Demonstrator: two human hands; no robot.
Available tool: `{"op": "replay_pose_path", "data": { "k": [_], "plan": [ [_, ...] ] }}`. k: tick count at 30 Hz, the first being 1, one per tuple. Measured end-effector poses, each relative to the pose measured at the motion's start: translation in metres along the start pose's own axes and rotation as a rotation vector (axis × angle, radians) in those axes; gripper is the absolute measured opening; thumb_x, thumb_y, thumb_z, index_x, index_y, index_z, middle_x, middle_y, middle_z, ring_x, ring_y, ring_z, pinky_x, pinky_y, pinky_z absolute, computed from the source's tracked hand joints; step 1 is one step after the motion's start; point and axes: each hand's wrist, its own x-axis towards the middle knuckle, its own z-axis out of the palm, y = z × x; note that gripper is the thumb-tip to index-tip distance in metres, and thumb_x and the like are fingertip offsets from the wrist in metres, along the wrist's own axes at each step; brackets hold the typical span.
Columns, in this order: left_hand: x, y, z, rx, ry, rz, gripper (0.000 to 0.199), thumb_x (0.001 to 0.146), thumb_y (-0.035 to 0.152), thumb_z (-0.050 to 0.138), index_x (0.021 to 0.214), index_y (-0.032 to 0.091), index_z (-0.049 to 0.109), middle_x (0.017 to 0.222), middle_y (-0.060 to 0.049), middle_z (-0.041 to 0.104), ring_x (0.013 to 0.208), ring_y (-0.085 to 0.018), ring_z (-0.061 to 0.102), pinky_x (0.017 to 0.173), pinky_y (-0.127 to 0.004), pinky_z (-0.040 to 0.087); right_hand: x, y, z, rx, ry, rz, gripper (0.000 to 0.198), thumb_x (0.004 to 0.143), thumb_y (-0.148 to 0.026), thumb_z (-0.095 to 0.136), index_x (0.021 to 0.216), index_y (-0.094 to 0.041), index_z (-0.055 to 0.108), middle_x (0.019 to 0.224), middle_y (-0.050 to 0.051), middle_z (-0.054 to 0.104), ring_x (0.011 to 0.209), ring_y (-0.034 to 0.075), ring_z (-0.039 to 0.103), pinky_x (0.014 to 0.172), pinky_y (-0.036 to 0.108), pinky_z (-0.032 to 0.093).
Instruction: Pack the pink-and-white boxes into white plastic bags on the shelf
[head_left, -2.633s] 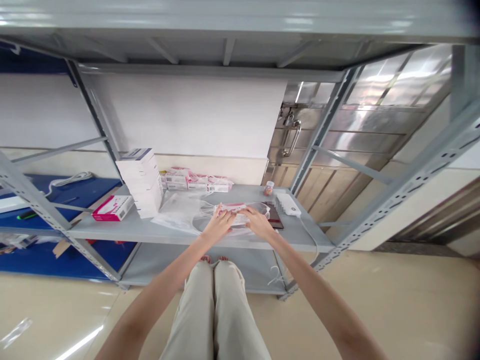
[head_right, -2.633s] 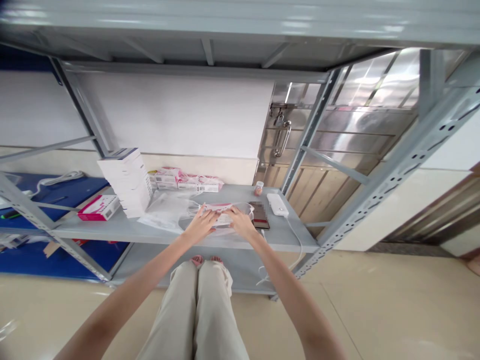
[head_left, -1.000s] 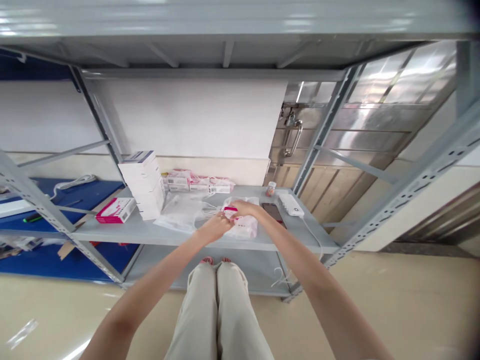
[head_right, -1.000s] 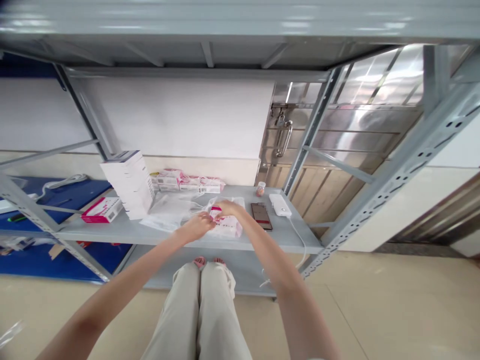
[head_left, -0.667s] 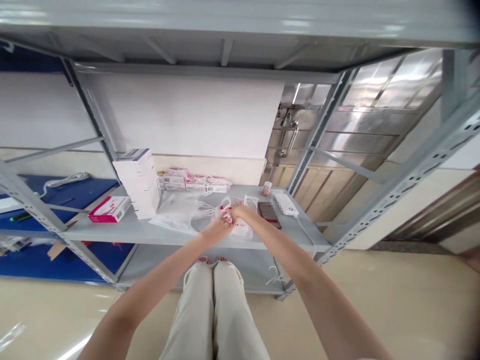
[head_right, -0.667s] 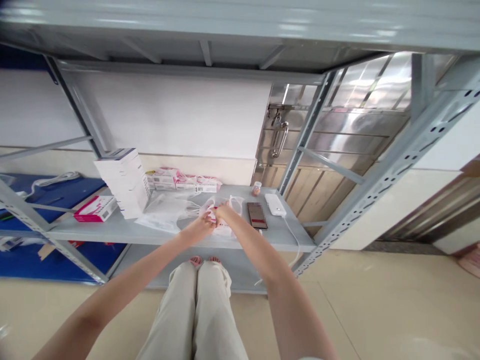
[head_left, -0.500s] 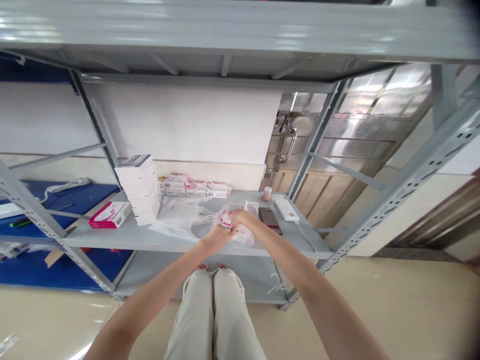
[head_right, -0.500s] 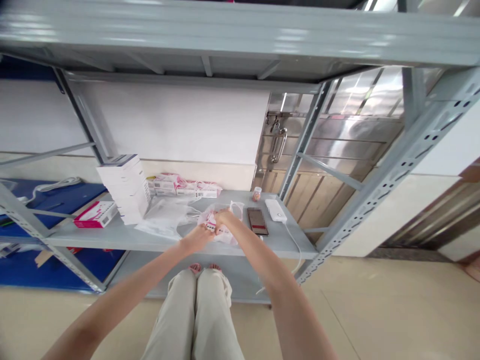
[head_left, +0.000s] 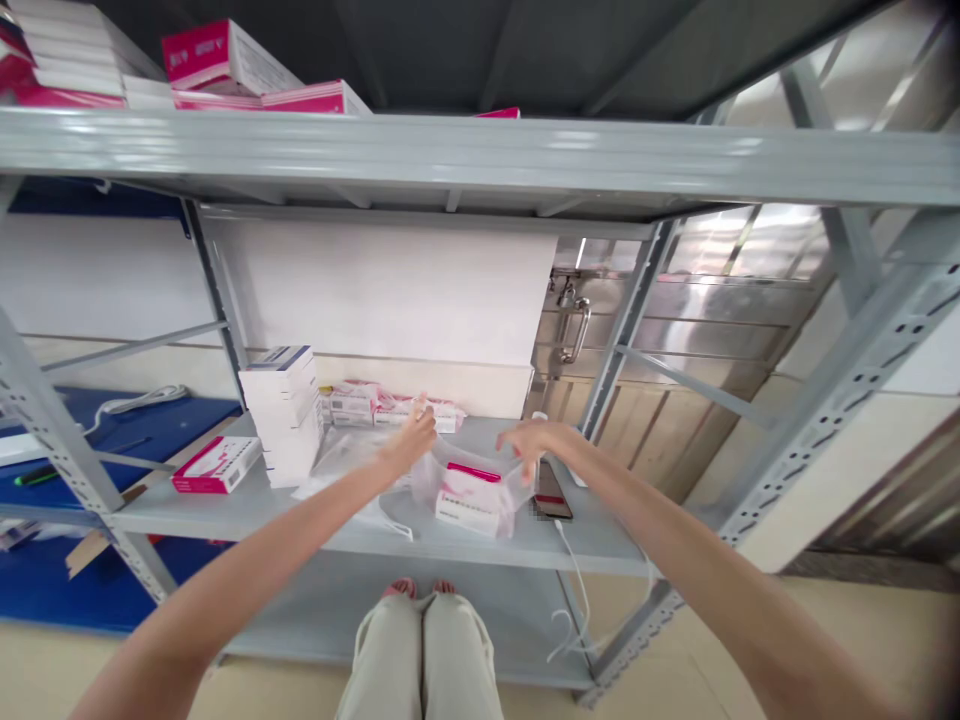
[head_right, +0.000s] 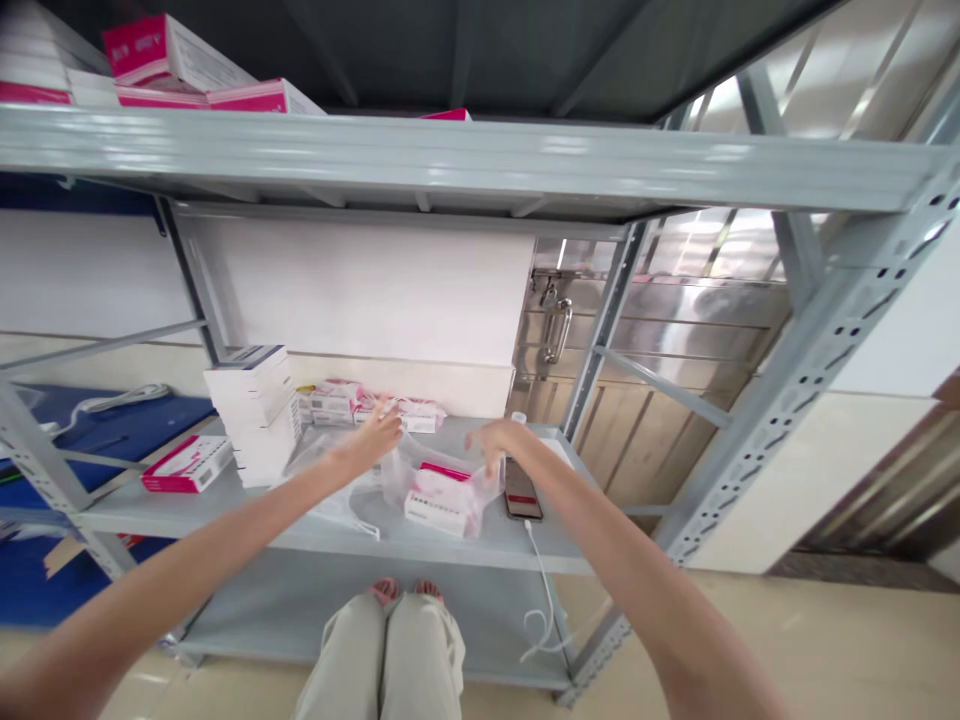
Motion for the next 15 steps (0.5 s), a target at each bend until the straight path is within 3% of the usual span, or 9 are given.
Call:
{"op": "replay_pose_path", "data": {
  "k": [2, 5, 8, 11, 15],
  "plan": [
    [0.006, -0.019, -0.001, -0.018, -0.012, 0.081, 0.023, 0.075, 0.003, 0.061, 0.089, 0.017, 0.071, 0.100, -0.010, 0.069, 0.115, -0.028, 0.055, 0.117, -0.052, 0.019, -0.011, 0.004, -0.017, -0.064, -0.072, 0.006, 0.054, 0.049, -0.003, 0.081, 0.099, -0.022, 0.074, 0.083, 0.003, 0.073, 0.078, 0.021, 0.067, 0.072, 0.026, 0.047],
    [0.010, -0.032, 0.002, -0.140, -0.033, 0.138, 0.021, 0.076, 0.001, 0.060, 0.089, 0.014, 0.069, 0.097, -0.011, 0.069, 0.106, -0.024, 0.059, 0.107, -0.042, 0.033, -0.022, -0.001, -0.023, -0.034, 0.121, 0.012, 0.029, 0.070, 0.002, 0.060, 0.087, -0.016, 0.075, 0.099, 0.012, 0.073, 0.091, 0.024, 0.066, 0.079, 0.029, 0.045],
    [0.008, -0.027, 0.003, -0.266, -0.018, 0.019, 0.018, 0.082, 0.003, 0.054, 0.092, 0.011, 0.066, 0.095, -0.013, 0.068, 0.102, -0.024, 0.059, 0.099, -0.038, 0.038, -0.025, -0.005, -0.014, 0.068, 0.345, 0.025, 0.029, 0.079, -0.005, 0.050, 0.092, -0.015, 0.074, 0.104, 0.013, 0.072, 0.095, 0.023, 0.064, 0.082, 0.028, 0.044],
    [0.004, -0.017, 0.002, -0.408, 0.019, -0.132, 0.019, 0.085, 0.007, 0.051, 0.096, 0.012, 0.065, 0.096, -0.011, 0.067, 0.101, -0.024, 0.058, 0.099, -0.038, 0.037, -0.021, -0.001, -0.001, 0.258, 0.491, 0.114, 0.029, 0.079, -0.013, 0.051, 0.095, -0.019, 0.074, 0.101, 0.009, 0.072, 0.092, 0.022, 0.064, 0.084, 0.029, 0.044],
    [0.006, -0.013, 0.005, -0.695, 0.049, -0.316, 0.020, 0.086, 0.009, 0.049, 0.094, 0.015, 0.066, 0.094, -0.007, 0.068, 0.098, -0.021, 0.060, 0.092, -0.032, 0.042, -0.014, 0.008, 0.020, 0.679, 0.510, 0.177, 0.023, 0.079, -0.023, 0.049, 0.073, -0.020, 0.072, 0.089, 0.007, 0.073, 0.091, 0.023, 0.065, 0.091, 0.035, 0.044]
  ]
}}
